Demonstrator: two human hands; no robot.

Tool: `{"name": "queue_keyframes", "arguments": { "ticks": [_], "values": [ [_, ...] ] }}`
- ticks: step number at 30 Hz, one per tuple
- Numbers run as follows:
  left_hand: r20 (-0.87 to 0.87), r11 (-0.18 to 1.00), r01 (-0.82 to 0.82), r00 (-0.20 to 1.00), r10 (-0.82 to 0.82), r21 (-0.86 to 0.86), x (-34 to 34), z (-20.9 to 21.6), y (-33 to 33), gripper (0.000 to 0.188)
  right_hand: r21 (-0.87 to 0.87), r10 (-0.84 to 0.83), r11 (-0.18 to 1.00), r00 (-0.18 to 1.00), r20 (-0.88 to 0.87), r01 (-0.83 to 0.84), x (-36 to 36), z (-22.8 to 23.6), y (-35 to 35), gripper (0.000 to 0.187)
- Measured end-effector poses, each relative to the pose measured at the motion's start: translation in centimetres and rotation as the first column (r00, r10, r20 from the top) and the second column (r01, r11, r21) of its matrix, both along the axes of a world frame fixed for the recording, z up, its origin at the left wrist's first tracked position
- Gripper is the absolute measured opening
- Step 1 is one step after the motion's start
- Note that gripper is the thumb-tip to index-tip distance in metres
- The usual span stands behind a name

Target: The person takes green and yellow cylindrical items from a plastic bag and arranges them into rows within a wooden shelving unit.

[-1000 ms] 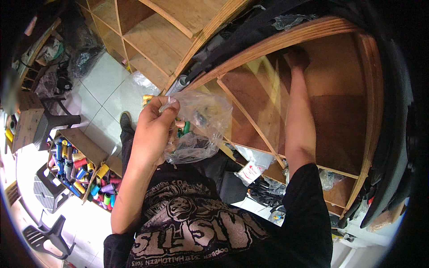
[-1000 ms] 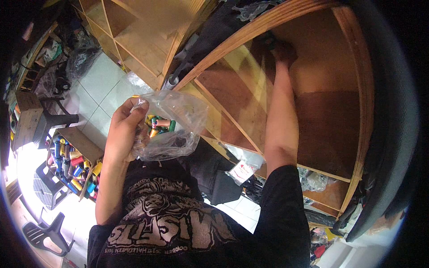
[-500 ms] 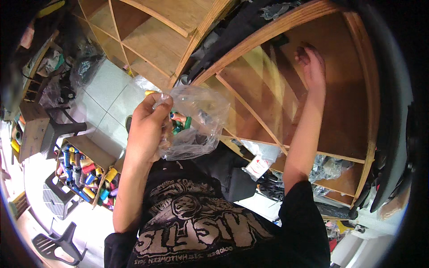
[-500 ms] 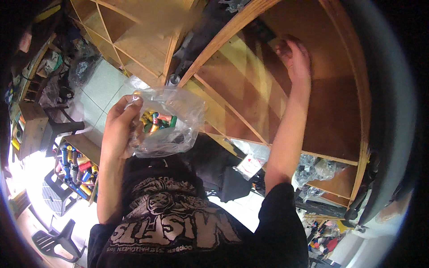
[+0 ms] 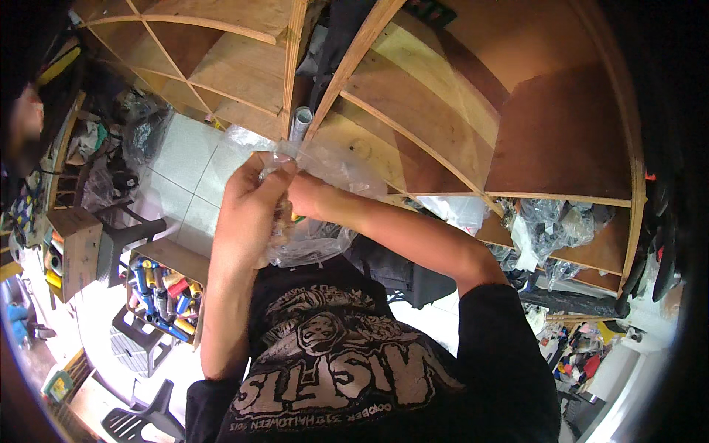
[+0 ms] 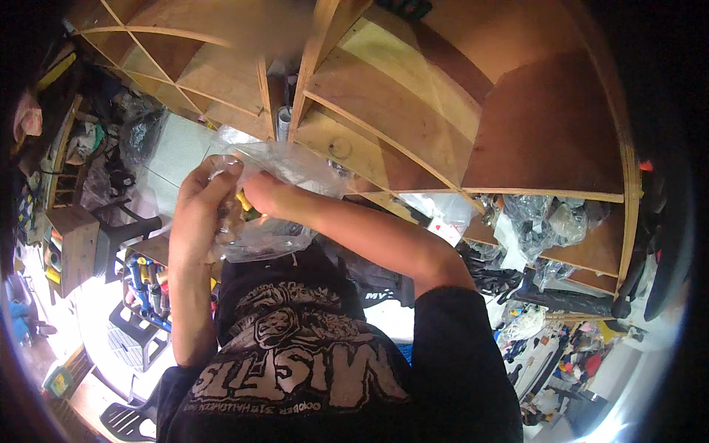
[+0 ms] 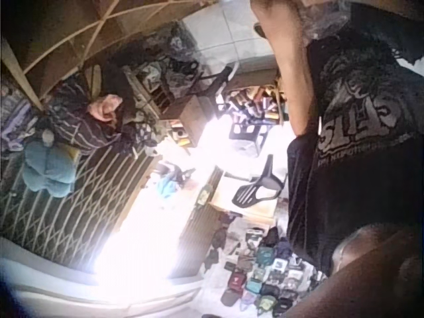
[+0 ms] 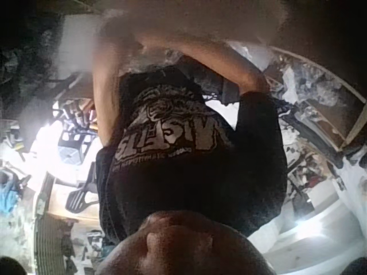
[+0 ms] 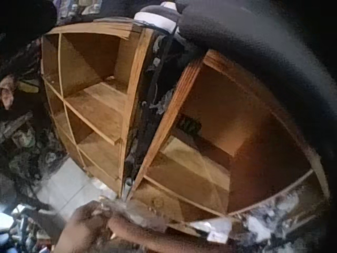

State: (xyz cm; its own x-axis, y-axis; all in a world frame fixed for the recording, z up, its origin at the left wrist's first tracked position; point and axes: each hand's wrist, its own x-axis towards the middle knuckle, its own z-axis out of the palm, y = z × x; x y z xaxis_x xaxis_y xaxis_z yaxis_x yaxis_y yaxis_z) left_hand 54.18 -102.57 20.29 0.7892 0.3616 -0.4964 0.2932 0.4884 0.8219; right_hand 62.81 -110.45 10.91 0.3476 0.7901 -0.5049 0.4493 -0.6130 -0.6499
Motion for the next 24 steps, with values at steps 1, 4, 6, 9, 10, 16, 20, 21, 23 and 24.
{"name": "queue_keyframes", "arguments": {
  "ticks": [1,4,6,9,10,16,20,21,23,24],
  "values": [
    [-0.008,1.0,0.018,1.0,-0.018,-0.007,0.2,0.1,-0.3,0.018,0.034,-0.217,0.974,0.964,-0.151,0.224,-0.6,-0.9,-0.2,0.03],
    [-0.021,0.998,0.06,0.998,-0.06,0.003,0.1,0.1,-1.2,0.019,0.279,-0.286,0.883,0.903,-0.32,0.378,-0.6,-2.7,-0.6,0.027],
    [-0.018,0.994,0.107,0.994,-0.107,0.01,-0.3,0.5,-1.2,0.02,0.382,-0.229,0.866,0.935,-0.272,0.323,-0.5,-2.5,-0.5,0.026],
    [0.004,0.995,0.094,0.996,-0.094,0.021,-0.2,1.2,-1.0,0.021,0.354,-0.273,0.878,0.944,-0.185,0.323,-0.2,-0.9,-0.5,0.023],
    [-0.003,0.995,0.095,0.995,-0.095,0.022,-0.1,1.4,-0.9,0.021,0.358,-0.308,0.863,0.933,-0.187,0.357,-0.2,-0.9,-0.6,0.023],
    [0.06,0.994,0.087,0.995,-0.084,-0.063,0.6,1.0,-0.3,0.02,0.223,-0.106,0.959,0.953,-0.284,0.173,0.1,-0.5,-2.3,0.025],
    [0.076,0.991,0.076,0.995,-0.068,-0.107,1.0,1.0,-0.6,0.019,0.206,0.138,0.966,0.984,0.113,-0.159,1.3,6.1,-5.5,0.02],
    [0.082,0.993,0.071,0.995,-0.064,-0.094,1.2,1.0,-0.7,0.017,0.239,0.152,0.956,0.984,0.095,-0.171,1.7,7.5,-6.6,0.018],
    [0.094,0.996,0.056,0.994,-0.049,-0.07,1.4,1.1,-0.9,0.013,0.336,0.019,0.941,0.991,-0.131,0.026,2.4,11.1,-8.6,0.03],
    [0.101,0.995,0.047,0.994,-0.037,-0.09,1.6,1.1,-1.0,0.011,0.382,-0.006,0.921,0.984,-0.18,0.076,3.3,12.5,-9.4,0.031]
  ]
}}
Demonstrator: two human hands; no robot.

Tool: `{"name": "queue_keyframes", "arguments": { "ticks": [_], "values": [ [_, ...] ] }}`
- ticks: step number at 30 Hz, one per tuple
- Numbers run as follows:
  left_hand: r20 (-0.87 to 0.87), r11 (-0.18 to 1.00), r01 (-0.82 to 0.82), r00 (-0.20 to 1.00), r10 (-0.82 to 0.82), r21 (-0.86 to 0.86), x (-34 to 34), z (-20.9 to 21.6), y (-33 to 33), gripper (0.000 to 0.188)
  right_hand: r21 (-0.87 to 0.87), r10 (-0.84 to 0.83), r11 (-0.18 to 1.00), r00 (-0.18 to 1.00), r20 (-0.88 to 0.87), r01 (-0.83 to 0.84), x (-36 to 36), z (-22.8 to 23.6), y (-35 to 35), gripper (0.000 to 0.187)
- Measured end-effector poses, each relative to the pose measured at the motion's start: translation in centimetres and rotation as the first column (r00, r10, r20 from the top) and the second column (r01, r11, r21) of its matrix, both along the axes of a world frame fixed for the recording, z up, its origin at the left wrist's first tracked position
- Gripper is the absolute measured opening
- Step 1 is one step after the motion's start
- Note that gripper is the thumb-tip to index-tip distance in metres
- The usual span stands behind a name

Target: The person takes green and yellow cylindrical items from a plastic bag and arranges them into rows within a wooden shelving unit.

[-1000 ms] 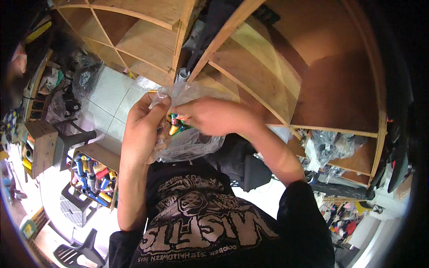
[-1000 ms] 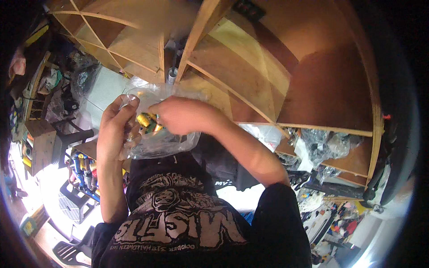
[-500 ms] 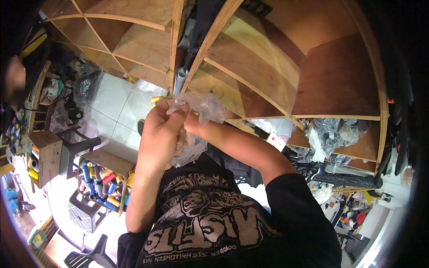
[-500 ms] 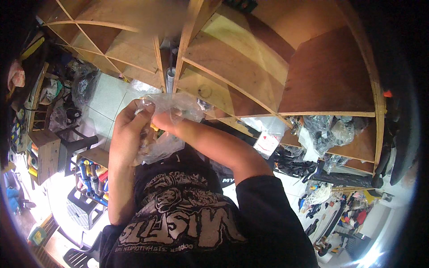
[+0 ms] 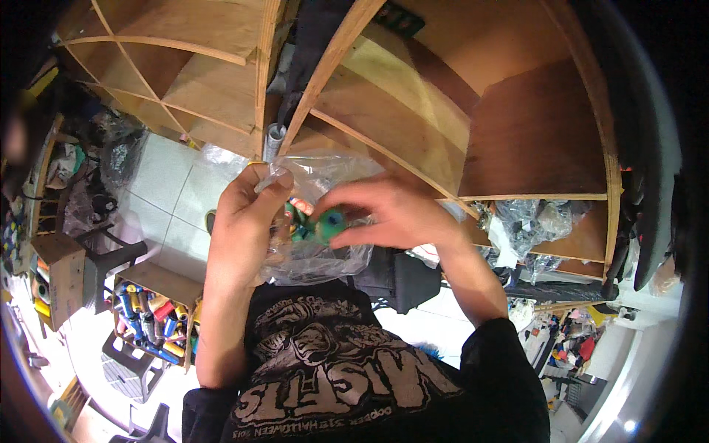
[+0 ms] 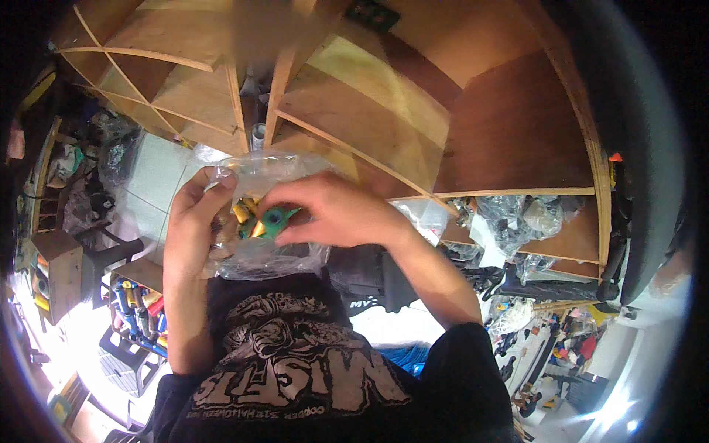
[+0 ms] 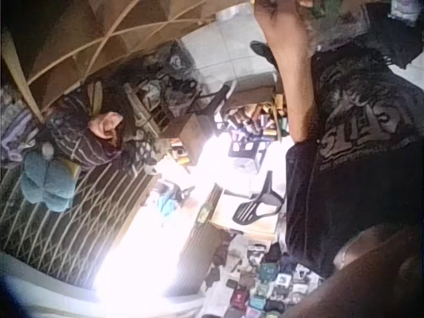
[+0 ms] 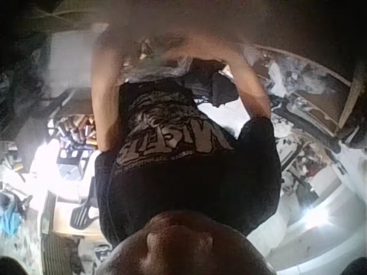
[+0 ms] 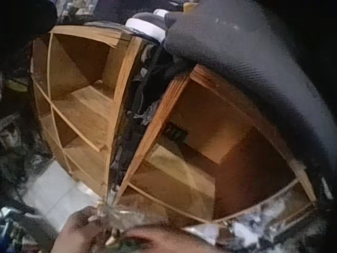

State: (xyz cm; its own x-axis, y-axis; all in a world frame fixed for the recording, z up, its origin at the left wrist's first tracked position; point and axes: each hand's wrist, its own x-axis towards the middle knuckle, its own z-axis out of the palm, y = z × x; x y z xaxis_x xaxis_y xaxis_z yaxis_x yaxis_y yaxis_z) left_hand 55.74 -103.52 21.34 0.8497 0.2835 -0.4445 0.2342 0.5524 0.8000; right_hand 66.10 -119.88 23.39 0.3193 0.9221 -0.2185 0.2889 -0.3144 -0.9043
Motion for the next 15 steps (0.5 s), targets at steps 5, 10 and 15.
{"name": "queue_keyframes", "arguments": {
  "ticks": [5,10,15],
  "values": [
    [-0.026,0.995,0.065,0.997,-0.067,-0.08,0.4,0.3,-0.2,0.015,0.268,-0.495,0.848,0.864,0.092,0.458,7.7,3.1,-3.8,0.035],
    [-0.015,0.999,0.035,0.999,-0.035,-0.007,0.9,-0.9,-0.4,0.016,0.351,-0.864,0.497,0.49,0.114,0.794,19.7,0.0,-5.0,0.04],
    [-0.083,0.999,0.038,0.996,-0.038,0.003,1.1,-0.4,-0.4,0.012,0.467,-0.807,0.48,0.165,0.567,0.742,31.6,-6.7,-7.6,0.04]
  ]
}}
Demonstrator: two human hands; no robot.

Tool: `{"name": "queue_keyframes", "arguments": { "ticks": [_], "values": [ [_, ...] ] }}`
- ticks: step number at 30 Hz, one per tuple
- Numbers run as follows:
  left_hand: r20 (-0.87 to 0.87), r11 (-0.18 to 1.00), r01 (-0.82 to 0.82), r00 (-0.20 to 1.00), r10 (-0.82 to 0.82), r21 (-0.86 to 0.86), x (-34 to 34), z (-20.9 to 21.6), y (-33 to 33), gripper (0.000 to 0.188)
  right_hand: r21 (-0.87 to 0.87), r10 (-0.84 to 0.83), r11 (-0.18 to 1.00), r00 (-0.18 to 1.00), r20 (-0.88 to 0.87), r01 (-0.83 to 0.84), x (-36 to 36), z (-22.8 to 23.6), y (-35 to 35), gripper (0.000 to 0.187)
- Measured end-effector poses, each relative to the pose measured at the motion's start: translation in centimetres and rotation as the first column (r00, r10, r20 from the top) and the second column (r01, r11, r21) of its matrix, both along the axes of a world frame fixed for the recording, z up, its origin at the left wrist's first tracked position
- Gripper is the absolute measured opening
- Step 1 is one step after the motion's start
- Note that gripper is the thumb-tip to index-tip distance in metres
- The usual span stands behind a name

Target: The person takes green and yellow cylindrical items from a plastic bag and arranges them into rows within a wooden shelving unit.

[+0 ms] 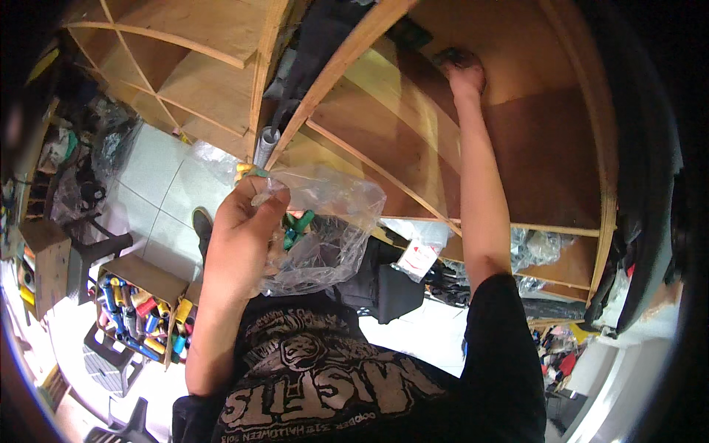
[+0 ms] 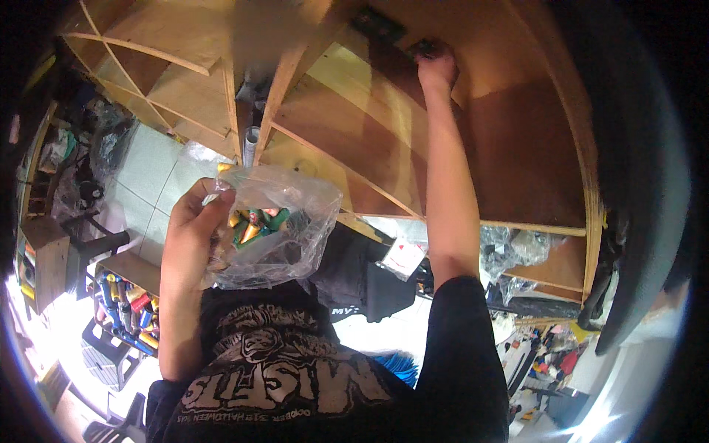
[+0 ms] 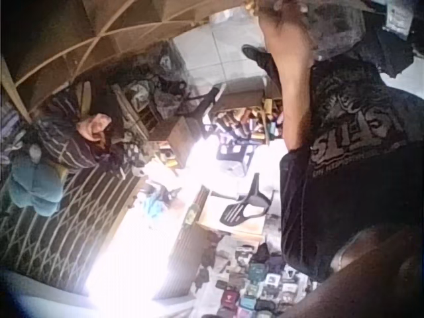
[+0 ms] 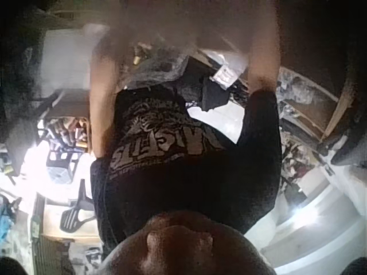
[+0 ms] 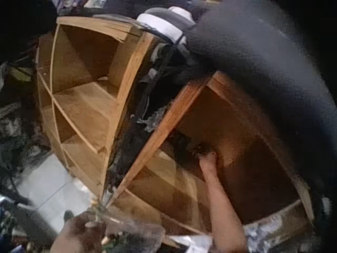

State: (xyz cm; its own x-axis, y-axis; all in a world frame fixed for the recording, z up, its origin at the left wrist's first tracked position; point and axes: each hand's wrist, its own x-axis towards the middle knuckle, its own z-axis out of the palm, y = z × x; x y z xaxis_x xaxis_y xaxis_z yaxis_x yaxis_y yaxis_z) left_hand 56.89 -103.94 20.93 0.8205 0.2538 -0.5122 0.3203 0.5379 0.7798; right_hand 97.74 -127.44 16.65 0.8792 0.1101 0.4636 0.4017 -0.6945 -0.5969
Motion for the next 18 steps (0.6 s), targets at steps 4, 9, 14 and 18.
{"name": "queue_keyframes", "arguments": {
  "ticks": [4,9,14,18],
  "values": [
    [-0.09,0.999,-0.023,0.996,0.027,0.04,0.0,-0.2,0.1,0.013,-0.264,-0.031,0.962,0.991,0.128,0.064,2.0,-1.3,2.8,0.028],
    [-0.051,0.997,-0.071,0.996,0.071,0.011,0.3,-1.0,-0.1,0.013,-0.19,0.05,0.981,0.996,0.07,-0.035,7.1,-4.9,1.4,0.022],
    [-0.037,1.0,-0.013,0.999,0.013,-0.008,0.2,-0.9,0.4,0.016,-0.24,-0.104,0.963,0.991,0.089,0.123,13.0,-7.3,-1.1,0.024],
    [-0.039,0.994,-0.098,0.994,0.099,0.046,0.6,-1.5,0.3,0.013,-0.481,-0.19,0.851,0.977,0.097,0.213,7.4,-5.4,3.4,0.027]
  ]
}}
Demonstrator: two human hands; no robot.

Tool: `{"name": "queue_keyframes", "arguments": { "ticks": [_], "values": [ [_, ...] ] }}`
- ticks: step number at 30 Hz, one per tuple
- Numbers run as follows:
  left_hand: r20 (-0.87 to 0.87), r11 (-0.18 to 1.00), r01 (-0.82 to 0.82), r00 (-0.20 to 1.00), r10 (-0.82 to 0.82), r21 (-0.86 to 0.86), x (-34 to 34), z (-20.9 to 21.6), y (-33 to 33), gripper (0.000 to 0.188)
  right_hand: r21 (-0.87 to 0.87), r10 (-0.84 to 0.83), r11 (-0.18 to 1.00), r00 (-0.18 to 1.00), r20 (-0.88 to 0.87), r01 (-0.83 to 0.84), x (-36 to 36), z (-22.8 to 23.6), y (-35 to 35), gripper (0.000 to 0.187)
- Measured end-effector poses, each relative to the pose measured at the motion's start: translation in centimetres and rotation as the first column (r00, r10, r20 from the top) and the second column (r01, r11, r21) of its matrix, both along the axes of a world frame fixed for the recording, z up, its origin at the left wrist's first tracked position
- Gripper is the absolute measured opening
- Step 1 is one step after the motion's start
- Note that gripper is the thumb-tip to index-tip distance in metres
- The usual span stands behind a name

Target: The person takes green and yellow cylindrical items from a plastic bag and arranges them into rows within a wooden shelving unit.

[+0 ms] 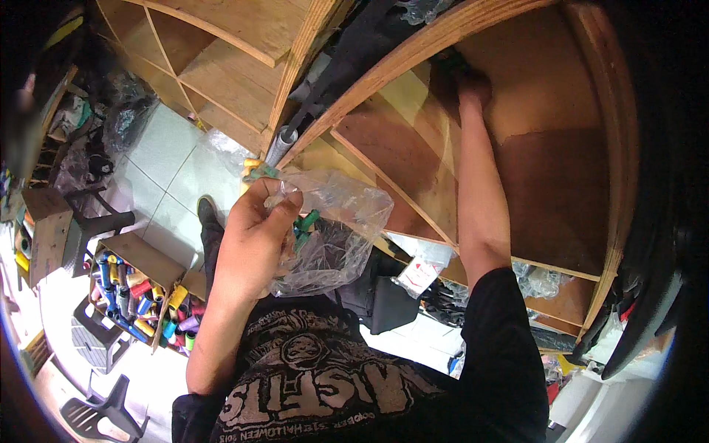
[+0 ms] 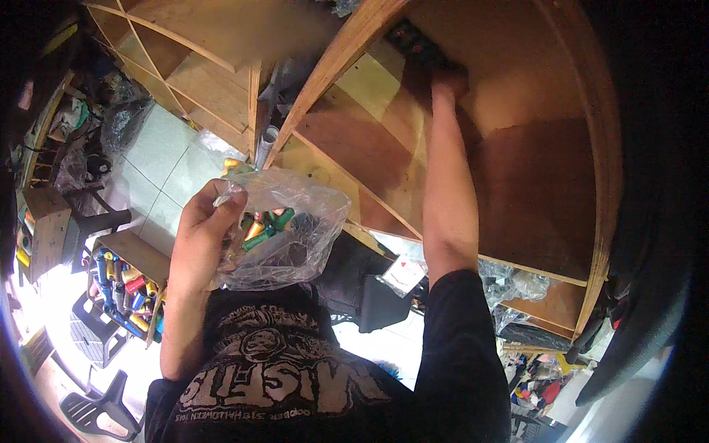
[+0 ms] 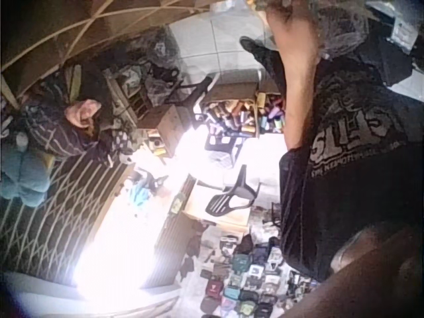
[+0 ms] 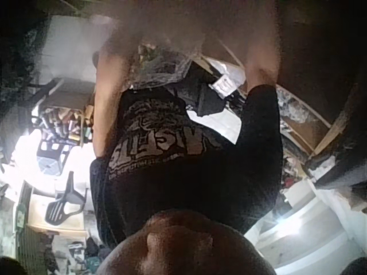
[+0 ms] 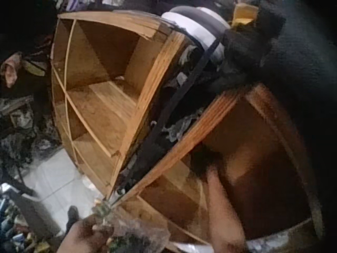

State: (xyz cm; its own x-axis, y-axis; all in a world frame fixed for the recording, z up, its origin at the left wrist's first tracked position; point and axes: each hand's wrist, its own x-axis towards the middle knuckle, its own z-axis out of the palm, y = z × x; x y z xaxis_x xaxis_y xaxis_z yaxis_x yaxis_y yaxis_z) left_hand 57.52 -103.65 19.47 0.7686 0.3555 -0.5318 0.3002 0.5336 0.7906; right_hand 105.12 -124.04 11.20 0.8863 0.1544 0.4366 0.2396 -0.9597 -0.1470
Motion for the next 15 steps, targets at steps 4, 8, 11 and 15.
{"name": "queue_keyframes", "arguments": {
  "ticks": [4,8,11,15],
  "values": [
    [0.031,1.0,-0.003,1.0,0.004,-0.027,-0.2,0.8,0.4,0.013,0.089,0.031,0.996,0.999,-0.028,-0.029,-1.3,1.2,-1.1,0.026],
    [0.067,1.0,0.016,0.998,-0.014,-0.021,-0.2,0.8,0.1,0.013,0.421,0.19,0.9,0.971,-0.142,-0.115,-2.3,2.6,-5.8,0.025],
    [0.013,0.999,-0.009,1.0,0.01,-0.033,-0.9,1.3,1.0,0.013,0.954,0.593,0.292,0.794,-0.132,-0.059,-12.4,7.3,0.0,0.023],
    [0.027,1.0,-0.018,0.999,0.018,-0.016,-1.3,1.6,0.9,0.014,0.956,0.956,0.293,-0.024,-0.292,0.015,-25.2,14.2,1.2,0.026]
  ]
}}
